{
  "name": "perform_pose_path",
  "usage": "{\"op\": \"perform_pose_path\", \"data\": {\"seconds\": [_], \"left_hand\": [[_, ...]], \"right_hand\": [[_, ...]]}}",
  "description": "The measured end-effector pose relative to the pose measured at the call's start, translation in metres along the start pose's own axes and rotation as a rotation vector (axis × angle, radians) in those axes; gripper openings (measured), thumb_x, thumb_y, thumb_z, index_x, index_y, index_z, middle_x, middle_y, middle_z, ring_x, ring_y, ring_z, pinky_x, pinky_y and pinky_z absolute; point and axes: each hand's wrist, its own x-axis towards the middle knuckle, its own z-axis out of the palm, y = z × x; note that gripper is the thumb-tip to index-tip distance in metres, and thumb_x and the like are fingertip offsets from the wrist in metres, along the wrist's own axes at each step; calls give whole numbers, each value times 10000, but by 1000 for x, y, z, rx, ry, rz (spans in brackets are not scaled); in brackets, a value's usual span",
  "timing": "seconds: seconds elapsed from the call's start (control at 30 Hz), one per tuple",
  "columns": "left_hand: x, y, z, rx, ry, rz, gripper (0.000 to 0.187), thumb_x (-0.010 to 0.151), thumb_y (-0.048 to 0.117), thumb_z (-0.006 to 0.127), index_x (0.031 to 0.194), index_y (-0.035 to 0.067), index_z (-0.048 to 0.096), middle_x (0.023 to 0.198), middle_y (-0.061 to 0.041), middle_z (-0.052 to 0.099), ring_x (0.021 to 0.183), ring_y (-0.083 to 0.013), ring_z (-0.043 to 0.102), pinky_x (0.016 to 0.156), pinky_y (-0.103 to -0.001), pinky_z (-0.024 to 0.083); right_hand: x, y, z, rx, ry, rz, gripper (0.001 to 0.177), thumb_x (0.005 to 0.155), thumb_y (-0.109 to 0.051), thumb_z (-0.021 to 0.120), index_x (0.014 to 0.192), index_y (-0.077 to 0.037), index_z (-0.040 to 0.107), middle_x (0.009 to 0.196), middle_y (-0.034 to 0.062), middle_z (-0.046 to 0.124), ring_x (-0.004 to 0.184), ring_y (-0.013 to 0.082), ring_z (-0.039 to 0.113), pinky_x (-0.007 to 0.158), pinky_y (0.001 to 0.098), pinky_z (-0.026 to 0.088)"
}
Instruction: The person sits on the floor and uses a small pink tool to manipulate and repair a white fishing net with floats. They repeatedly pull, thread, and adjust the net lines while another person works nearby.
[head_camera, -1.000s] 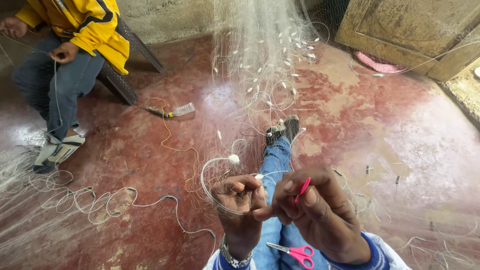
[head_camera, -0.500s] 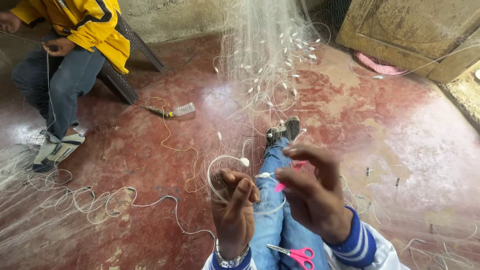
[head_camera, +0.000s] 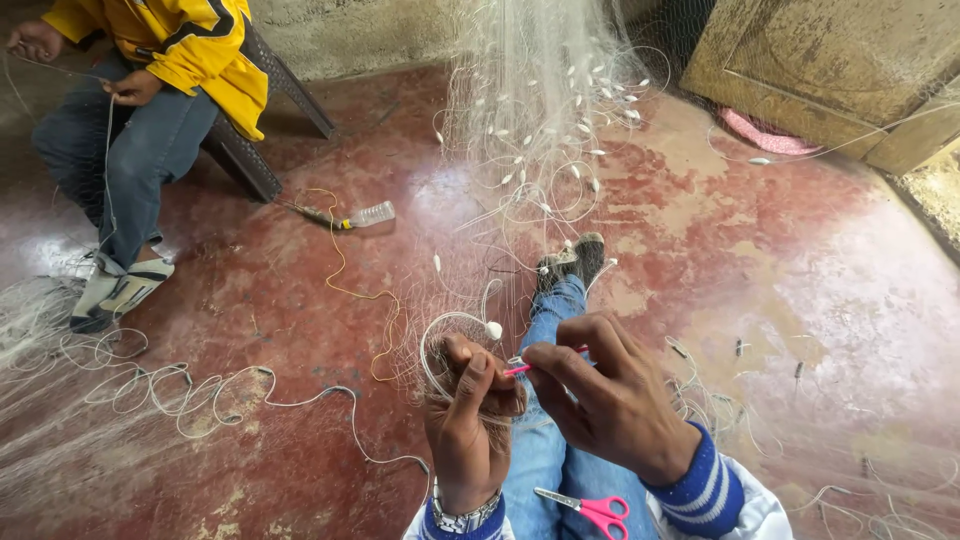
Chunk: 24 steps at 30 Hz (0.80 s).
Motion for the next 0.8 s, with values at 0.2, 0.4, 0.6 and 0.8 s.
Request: {"op": "perform_pose_path", "data": {"seconds": [0.2,0.4,0.6,0.8], "left_hand": [[2,-14,-11,-137,-166,13,99,885,36,507,948,59,433,769,-76,492,660,-135,504,587,-230,422],[7,-22,-15,-5,-171,97,183,829,26,583,923,81,436,766,-33,473,693,-113,465,663,-224,383],[11,-10,-14,173,-143,154,128,867,56,515,898,90,396,695,-98,559,549,-190,492,589,-299,437],[9,-7,-13,212,-147,180,148,849,39,496,908,104,377,727,-95,511,587,-182,484,598,-300,427]], "right_hand": [[-1,-8,8,330,-2,25,250,899,-133,489,1114,-8,464,969,118,518,843,239,506,728,318,476],[4,-21,-4,541,76,178,127,883,-160,517,978,-112,584,940,68,434,899,195,436,837,309,394],[-3,-21,-17,1013,364,157,112,948,-173,399,991,-94,466,887,128,556,874,282,589,857,420,492],[-11,-32,-24,1118,258,224,105,955,-140,377,1015,-72,430,798,143,514,783,261,561,788,400,490]]}}
